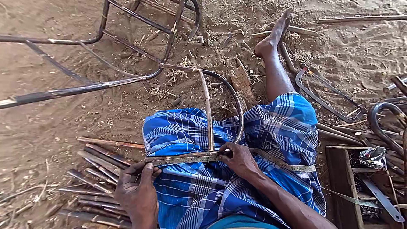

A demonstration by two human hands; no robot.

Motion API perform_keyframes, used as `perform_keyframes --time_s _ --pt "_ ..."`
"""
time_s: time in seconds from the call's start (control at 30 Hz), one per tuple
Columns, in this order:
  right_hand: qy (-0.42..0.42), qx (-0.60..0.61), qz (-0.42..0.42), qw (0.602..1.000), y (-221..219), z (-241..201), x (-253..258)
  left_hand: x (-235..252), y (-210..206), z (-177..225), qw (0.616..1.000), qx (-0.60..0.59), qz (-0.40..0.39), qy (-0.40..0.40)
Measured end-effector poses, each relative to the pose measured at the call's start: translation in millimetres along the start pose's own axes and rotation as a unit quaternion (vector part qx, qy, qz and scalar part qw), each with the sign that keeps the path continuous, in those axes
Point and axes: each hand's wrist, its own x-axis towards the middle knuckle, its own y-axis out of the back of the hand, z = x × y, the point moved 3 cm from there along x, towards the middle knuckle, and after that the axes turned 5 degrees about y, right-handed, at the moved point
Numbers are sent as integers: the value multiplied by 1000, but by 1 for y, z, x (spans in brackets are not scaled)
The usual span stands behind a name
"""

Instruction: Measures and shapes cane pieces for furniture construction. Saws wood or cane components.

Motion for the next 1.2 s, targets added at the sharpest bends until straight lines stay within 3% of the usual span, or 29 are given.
perform_keyframes --time_s 0.3,0.4,0.47,0.57,0.67,0.83,1.2 --pt "-12 -14 -10 1000 4 0 1 -3 -6 1 1000 -2 9 9" --pt "55 -63 50 995 14 -12 3 -3 -9 2 1000 1 18 6" --pt "115 -27 66 991 14 -29 13 -3 -8 1 999 -2 35 4" --pt "196 121 -28 973 -7 -70 35 -3 -11 -2 999 -23 46 2" --pt "247 159 -112 949 -47 -107 64 -5 -14 -1 998 -18 54 7" --pt "301 118 -128 938 -89 -129 90 -4 -13 -1 997 3 71 8" --pt "338 54 -116 932 -96 -136 85 -4 -11 -5 998 -1 65 25"
